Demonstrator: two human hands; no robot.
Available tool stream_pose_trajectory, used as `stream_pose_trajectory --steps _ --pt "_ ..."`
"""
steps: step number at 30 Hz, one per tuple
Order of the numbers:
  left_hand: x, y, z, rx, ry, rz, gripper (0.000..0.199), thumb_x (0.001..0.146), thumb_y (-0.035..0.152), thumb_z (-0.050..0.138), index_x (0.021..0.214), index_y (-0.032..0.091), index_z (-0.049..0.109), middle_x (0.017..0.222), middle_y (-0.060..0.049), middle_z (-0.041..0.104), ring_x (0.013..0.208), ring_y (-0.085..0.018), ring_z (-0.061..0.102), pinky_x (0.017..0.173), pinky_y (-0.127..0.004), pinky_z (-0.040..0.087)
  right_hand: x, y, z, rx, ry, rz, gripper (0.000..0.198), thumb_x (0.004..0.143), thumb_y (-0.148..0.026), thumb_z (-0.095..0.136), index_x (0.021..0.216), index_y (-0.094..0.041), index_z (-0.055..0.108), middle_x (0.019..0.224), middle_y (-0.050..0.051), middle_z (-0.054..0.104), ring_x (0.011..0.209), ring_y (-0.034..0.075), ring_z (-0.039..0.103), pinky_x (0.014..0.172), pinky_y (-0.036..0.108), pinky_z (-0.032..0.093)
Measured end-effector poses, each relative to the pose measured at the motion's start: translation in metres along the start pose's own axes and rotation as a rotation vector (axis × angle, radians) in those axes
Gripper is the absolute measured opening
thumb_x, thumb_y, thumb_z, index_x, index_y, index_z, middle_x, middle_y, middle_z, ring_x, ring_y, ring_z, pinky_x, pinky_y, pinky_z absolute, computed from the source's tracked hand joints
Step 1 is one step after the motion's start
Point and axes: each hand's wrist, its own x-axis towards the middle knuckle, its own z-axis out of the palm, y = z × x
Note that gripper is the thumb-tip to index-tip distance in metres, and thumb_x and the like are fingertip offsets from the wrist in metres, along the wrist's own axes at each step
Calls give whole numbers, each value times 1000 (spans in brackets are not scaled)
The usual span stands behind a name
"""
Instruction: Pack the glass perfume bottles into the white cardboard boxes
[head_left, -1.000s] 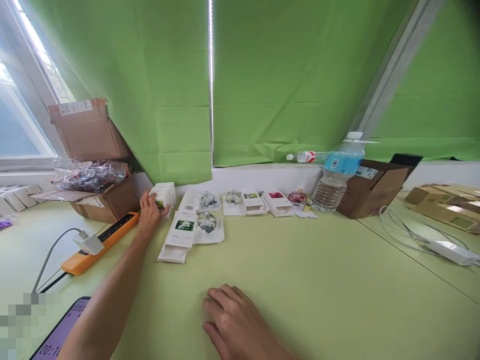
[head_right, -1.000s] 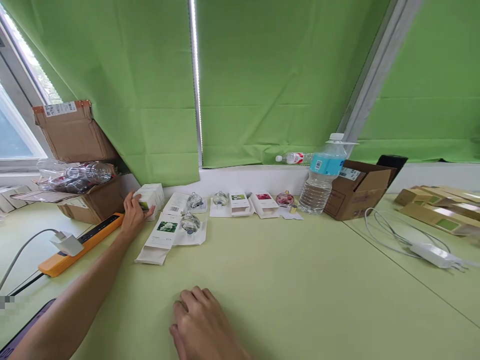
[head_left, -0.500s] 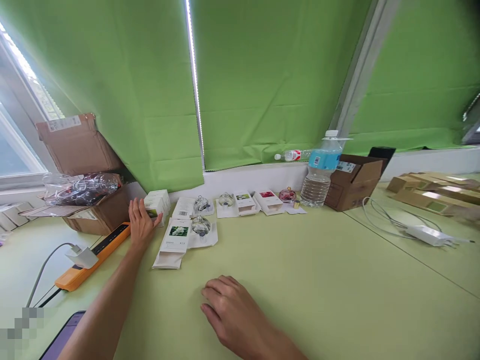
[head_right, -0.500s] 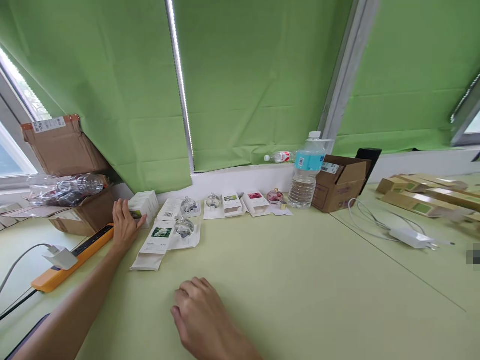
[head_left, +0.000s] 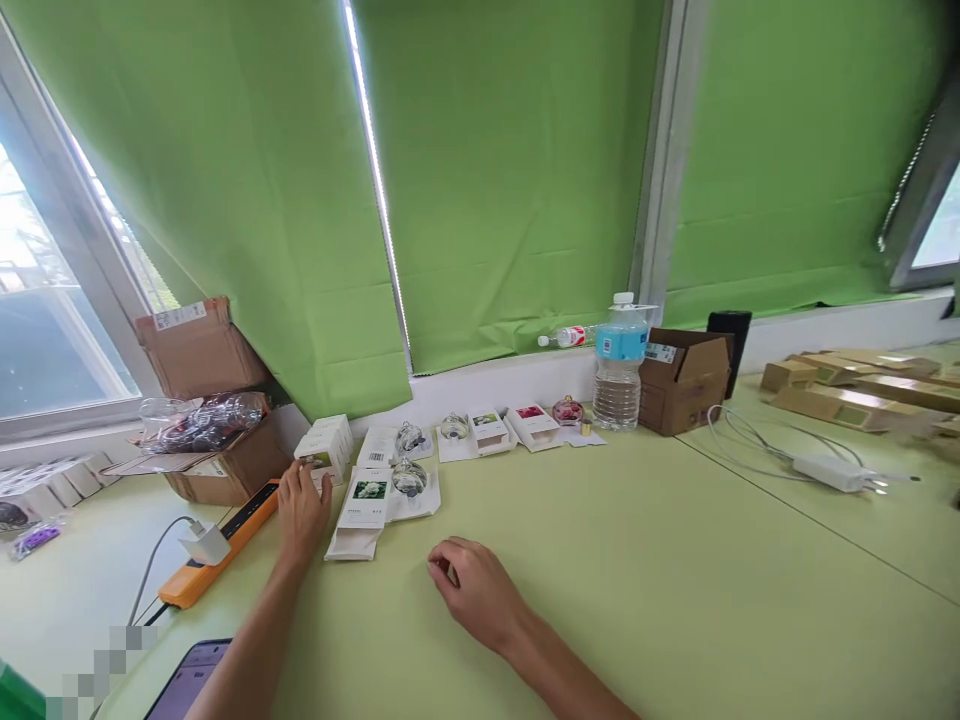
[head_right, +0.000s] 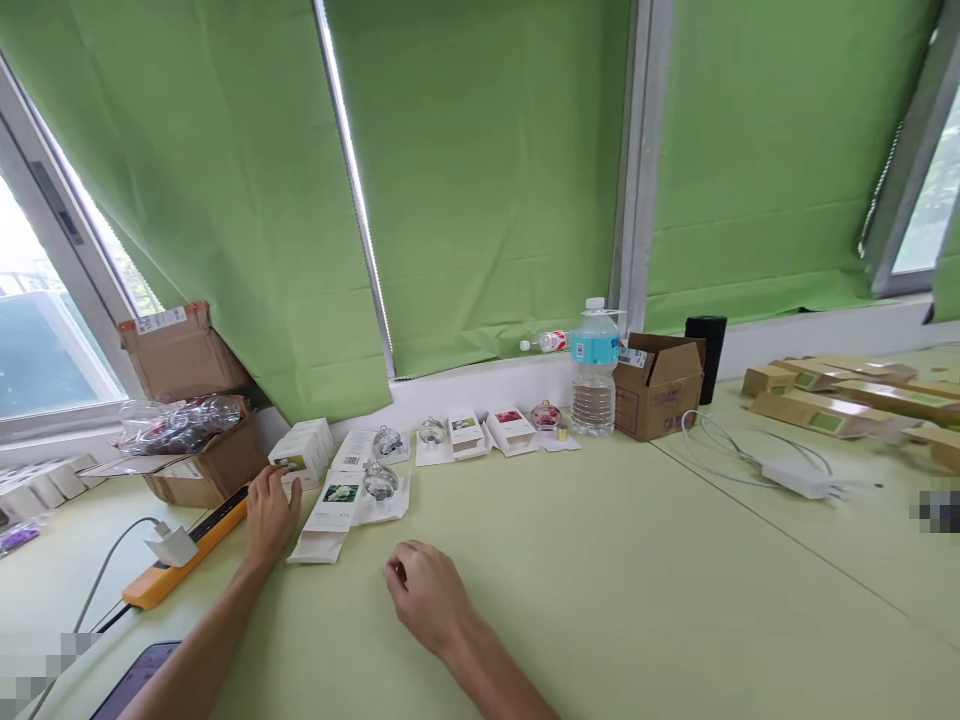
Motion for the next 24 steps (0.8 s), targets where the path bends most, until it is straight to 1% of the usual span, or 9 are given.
stream_pose_trajectory --steps 2,5,9,12,14,16,21,24 --pt "-5 3 -5 -4 -17 -20 39 87 37 39 111 9 52 122 -22 50 121 -35 42 99 -51 33 1 4 3 -5 12 33 26 92 -25 40 79 -18 62 79 2 66 70 14 57 65 24 37" --pt "-12 9 -13 -23 -61 -50 35 88 36 39 105 10 54 114 -20 54 115 -34 46 96 -50 35 4 12 6 -1 9 75 25 89 -29 44 72 -18 60 72 1 65 64 14 55 58 23 33" --pt "-24 19 -20 -77 -166 -115 30 88 36 38 101 15 56 110 -16 57 110 -30 51 94 -43 38 6 21 8 27 23 81 27 88 -31 46 68 -19 60 66 1 65 60 14 53 57 23 32" --pt "-33 23 -24 -148 -272 -202 33 90 40 37 99 17 58 105 -14 62 95 -26 60 81 -37 45 5 24 9 26 10 75 26 88 -31 45 72 -19 62 70 2 66 63 15 56 60 24 35" --pt "-38 25 -26 -208 -338 -255 36 89 46 40 98 17 60 103 -13 64 88 -25 63 74 -34 46 4 23 9 27 2 67 25 87 -30 45 75 -19 64 72 2 67 65 15 57 61 24 36" --pt "-40 26 -29 -276 -388 -295 39 88 48 43 100 16 61 102 -12 67 89 -23 64 75 -33 47 2 22 10 27 1 57 24 87 -29 45 76 -19 65 73 2 68 66 15 58 62 24 37" --pt "-41 29 -36 -431 -446 -378 42 89 47 45 110 14 59 108 -10 67 97 -20 62 86 -36 45 -1 22 11 23 18 53 23 84 -28 47 78 -20 67 74 3 69 68 16 59 63 24 39" --pt "-40 34 -39 -489 -466 -451 42 87 47 46 112 17 61 111 -9 68 103 -20 62 85 -30 45 -1 23 13 22 27 57 23 84 -28 47 78 -19 68 75 3 69 68 17 60 64 25 40"
